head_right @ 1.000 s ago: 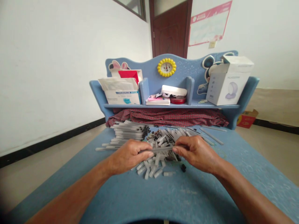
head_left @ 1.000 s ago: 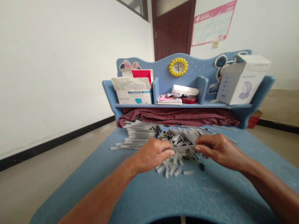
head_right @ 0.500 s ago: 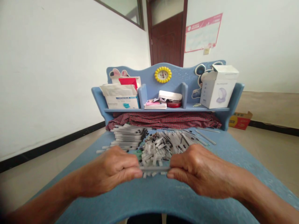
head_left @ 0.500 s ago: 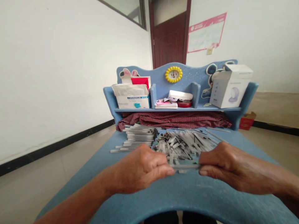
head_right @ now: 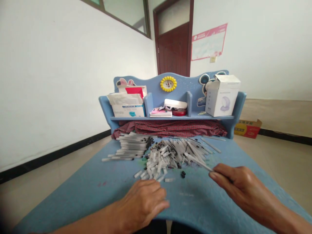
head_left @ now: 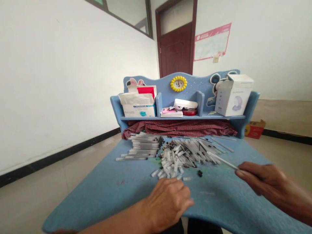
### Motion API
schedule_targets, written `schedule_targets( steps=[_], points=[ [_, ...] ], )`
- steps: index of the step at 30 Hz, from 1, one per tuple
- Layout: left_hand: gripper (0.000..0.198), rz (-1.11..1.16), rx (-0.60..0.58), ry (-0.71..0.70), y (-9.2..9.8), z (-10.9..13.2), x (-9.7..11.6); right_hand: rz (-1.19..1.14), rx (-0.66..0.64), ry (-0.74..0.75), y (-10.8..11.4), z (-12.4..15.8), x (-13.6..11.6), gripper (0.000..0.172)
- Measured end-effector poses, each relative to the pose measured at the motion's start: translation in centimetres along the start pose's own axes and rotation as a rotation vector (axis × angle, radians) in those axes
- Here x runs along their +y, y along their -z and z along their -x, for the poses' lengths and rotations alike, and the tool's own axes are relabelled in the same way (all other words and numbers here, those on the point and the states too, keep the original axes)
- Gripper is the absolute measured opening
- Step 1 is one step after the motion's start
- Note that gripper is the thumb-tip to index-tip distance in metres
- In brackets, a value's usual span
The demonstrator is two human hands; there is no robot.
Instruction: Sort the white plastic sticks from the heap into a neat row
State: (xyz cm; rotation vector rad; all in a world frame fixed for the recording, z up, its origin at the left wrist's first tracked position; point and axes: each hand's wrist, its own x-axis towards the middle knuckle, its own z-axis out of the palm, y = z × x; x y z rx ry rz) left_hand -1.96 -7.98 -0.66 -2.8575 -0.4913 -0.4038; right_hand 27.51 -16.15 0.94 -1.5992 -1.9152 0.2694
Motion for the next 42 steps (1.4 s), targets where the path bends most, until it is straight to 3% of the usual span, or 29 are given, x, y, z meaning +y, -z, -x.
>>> schedule_targets(
  steps=[3,6,10,19,26,28,33,37,39,42],
  points=[
    [0.019,-0.119,0.087,-0.021,-2.9,-1.8,0.8,0.052,-0.016,-0.109,-3.1,-1.3,0.0,0.041],
    [0.016,-0.172,0.136,-0.012,-3.8,-2.2,0.7,0.094,-0.012,-0.161,-4.8,-2.5,1.0,0.043],
    [0.013,-0.190,0.132,0.019,-3.7,-2.1,0.3,0.104,-0.041,-0.175,-5.8,-3.2,1.6,0.043],
    [0.018,-0.156,0.184,0.015,-3.6,-2.0,-0.3,0.073,-0.047,-0.081,-6.8,-2.8,0.2,0.040],
    [0.013,-0.127,0.491,0.016,-2.0,-1.7,0.2,0.167,-0.150,0.133,-7.1,-2.1,-2.7,0.037],
    [0.021,-0.159,0.538,0.008,-1.7,-1.7,0.3,0.202,-0.178,0.213,-7.3,-2.0,-3.6,0.037],
    [0.017,-0.176,0.354,-0.045,-1.3,-1.8,-0.5,0.223,-0.249,0.271,-7.0,-2.3,-4.8,0.036],
    [0.024,-0.157,0.283,-0.043,-0.9,-1.1,-1.8,0.031,-0.380,0.197,-5.7,-2.8,-3.9,0.031],
    [0.021,-0.176,0.241,0.028,-0.5,-0.7,-2.7,-0.057,-0.367,0.137,-4.8,-3.4,-2.9,0.030],
    [0.014,-0.199,0.104,0.241,0.3,-0.4,-3.9,-0.086,-0.220,0.059,-3.8,-5.2,-1.0,0.033]
  ],
)
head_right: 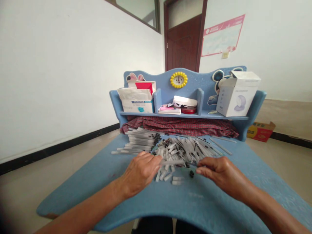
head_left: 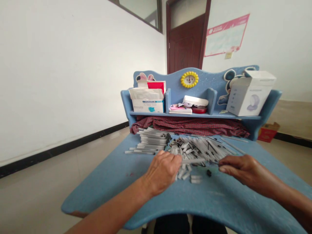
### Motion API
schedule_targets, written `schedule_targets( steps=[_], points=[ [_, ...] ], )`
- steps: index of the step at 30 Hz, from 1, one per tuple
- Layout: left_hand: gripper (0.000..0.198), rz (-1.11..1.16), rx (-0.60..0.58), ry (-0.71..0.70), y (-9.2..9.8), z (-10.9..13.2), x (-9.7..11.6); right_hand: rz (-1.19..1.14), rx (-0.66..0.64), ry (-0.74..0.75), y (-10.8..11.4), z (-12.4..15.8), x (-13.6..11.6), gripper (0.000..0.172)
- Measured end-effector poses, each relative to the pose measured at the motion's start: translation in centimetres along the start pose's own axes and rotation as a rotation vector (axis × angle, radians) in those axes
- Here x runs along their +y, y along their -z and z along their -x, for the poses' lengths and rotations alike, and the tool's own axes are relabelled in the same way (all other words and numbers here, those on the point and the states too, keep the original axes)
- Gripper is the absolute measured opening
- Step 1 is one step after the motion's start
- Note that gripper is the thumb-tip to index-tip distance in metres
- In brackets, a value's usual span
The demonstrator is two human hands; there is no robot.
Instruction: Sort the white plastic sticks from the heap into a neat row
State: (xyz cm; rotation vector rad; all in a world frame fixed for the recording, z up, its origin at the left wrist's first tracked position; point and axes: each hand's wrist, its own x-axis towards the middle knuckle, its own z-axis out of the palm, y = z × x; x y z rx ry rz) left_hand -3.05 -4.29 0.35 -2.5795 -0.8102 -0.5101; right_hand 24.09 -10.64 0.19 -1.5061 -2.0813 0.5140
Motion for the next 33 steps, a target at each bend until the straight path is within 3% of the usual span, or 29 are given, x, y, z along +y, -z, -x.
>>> schedule_targets(
  steps=[3,6,13,21,26,29,33],
  points=[
    [0.016,-0.010,-0.190,0.203,0.4,-0.6,-0.8,0.082,0.083,-0.046,0.9,-2.4,1.6,0.034],
    [0.024,-0.014,-0.300,0.337,0.5,-1.6,-1.0,0.289,0.164,-0.153,0.9,-5.0,2.2,0.033],
    [0.022,-0.009,-0.240,0.398,-0.7,-4.7,0.0,0.712,0.230,-0.329,-1.5,-7.9,0.4,0.032],
    [0.022,0.031,-0.208,0.324,-1.9,-5.0,0.7,0.719,0.308,-0.262,-2.8,-6.9,0.7,0.033],
    [0.024,0.027,-0.195,0.318,-1.5,-4.3,0.6,0.701,0.403,-0.220,-3.2,-6.1,1.7,0.031],
    [0.027,-0.001,-0.218,0.347,-0.5,-4.0,-0.6,0.671,0.460,-0.163,-3.4,-5.8,2.0,0.031],
    [0.028,-0.118,-0.293,0.464,0.6,-2.5,-4.2,0.615,0.498,-0.102,-3.5,-5.7,2.5,0.034]
  ],
)
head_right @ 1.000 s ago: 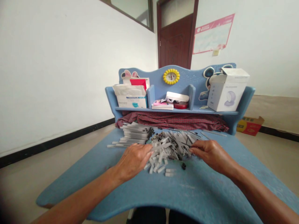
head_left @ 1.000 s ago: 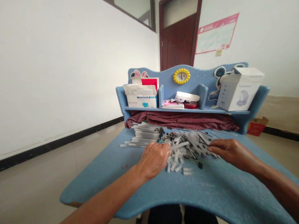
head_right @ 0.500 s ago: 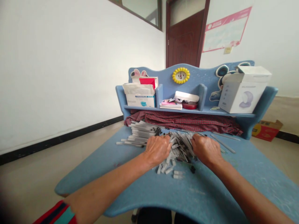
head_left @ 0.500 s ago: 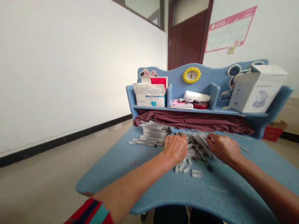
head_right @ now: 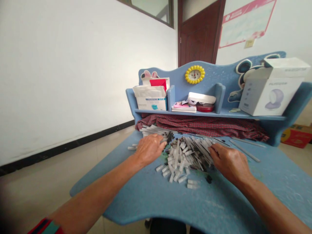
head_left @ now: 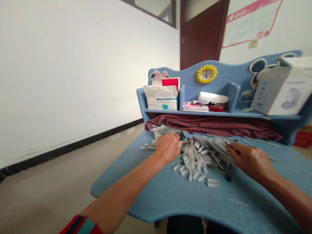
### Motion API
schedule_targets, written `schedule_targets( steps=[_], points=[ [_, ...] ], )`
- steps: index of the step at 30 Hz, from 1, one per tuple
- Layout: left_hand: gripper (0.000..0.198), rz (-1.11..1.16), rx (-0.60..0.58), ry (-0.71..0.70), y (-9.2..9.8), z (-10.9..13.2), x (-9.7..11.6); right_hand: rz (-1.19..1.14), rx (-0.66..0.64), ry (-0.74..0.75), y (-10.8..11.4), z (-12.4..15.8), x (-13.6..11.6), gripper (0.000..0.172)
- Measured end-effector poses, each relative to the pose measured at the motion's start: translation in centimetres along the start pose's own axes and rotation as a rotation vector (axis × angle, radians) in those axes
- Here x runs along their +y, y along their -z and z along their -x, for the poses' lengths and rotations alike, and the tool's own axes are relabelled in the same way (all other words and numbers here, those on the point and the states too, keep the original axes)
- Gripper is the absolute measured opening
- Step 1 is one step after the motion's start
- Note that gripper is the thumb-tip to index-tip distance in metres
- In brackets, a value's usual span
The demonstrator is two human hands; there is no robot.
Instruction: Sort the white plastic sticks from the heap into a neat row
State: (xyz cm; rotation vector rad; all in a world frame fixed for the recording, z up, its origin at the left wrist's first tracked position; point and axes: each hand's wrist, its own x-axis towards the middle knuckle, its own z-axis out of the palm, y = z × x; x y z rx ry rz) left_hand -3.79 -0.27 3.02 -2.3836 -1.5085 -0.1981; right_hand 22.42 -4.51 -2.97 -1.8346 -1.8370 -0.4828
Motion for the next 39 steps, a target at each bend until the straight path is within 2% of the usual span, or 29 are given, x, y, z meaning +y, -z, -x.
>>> schedule_targets(
  steps=[4,8,11,18,28,35,39],
  points=[
    [0.021,-0.093,-0.058,0.052,-1.0,0.7,-4.3,-0.025,0.014,0.027,-0.2,0.0,0.3,0.034],
    [0.018,-0.111,-0.151,0.027,-2.5,1.8,-6.1,-0.043,0.051,0.070,-0.4,0.0,0.4,0.036],
    [0.018,-0.128,-0.189,-0.001,-3.3,1.9,-6.2,-0.063,0.054,0.087,-0.5,0.1,0.4,0.036],
    [0.026,-0.181,-0.181,-0.070,-4.1,1.2,-5.9,-0.120,0.007,0.095,-0.5,0.4,0.4,0.036],
    [0.021,-0.228,-0.178,-0.210,-4.7,1.1,-5.6,-0.149,0.024,0.127,0.0,0.4,0.0,0.043],
    [0.020,-0.251,-0.129,-0.233,-3.6,1.1,-6.2,-0.139,0.059,0.116,0.1,0.3,-0.1,0.041],
    [0.016,-0.258,-0.043,-0.205,-2.1,1.4,-5.1,-0.255,0.099,0.163,0.8,0.4,-0.6,0.035]
  ],
)
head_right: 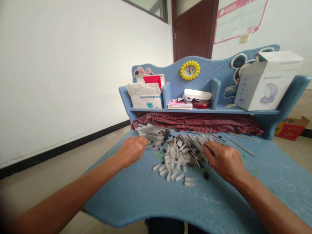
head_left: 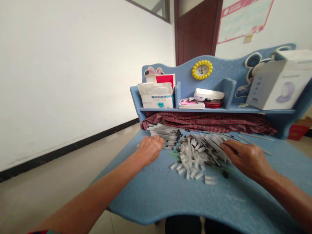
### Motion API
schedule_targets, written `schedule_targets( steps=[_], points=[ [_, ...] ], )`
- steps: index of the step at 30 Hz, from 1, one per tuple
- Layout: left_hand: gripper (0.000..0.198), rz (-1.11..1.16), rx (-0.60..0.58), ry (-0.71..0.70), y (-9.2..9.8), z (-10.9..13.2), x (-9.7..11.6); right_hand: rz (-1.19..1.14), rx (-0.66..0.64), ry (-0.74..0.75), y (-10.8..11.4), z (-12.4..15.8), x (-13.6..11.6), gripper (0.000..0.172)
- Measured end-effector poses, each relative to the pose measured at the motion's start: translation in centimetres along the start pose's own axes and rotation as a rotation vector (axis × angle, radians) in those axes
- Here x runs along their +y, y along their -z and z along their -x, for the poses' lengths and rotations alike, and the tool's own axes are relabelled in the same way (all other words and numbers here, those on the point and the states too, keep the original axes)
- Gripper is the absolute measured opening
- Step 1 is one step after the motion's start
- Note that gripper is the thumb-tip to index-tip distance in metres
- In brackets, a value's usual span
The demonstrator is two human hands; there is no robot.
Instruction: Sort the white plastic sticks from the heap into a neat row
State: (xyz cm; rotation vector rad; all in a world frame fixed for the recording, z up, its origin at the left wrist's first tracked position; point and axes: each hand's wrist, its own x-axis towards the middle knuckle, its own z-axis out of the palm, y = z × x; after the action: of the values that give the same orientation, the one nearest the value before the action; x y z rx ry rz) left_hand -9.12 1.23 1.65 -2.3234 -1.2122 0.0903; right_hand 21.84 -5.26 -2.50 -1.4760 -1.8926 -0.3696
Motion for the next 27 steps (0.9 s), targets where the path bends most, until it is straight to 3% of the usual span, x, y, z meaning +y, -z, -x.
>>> schedule_targets(
  steps=[3,6,11,20,27],
  points=[
    [0.012,0.050,0.126,-0.071,1.9,0.0,2.1,-0.141,0.001,0.059,0.7,0.1,-1.4,0.029],
    [0.011,0.152,0.258,-0.239,3.9,-0.3,5.0,-0.244,-0.024,0.115,1.5,0.2,-2.9,0.026],
    [0.015,0.266,0.359,-0.356,5.7,-1.3,7.8,-0.335,-0.097,0.116,2.1,0.2,-3.5,0.026],
    [0.016,0.356,0.444,-0.404,3.8,-2.0,8.1,-0.552,-0.368,-0.072,2.5,-0.4,-3.0,0.037],
    [0.018,0.462,0.469,-0.439,2.6,-1.6,8.3,-0.732,-0.533,-0.191,2.2,-0.4,-2.7,0.025]
  ],
)
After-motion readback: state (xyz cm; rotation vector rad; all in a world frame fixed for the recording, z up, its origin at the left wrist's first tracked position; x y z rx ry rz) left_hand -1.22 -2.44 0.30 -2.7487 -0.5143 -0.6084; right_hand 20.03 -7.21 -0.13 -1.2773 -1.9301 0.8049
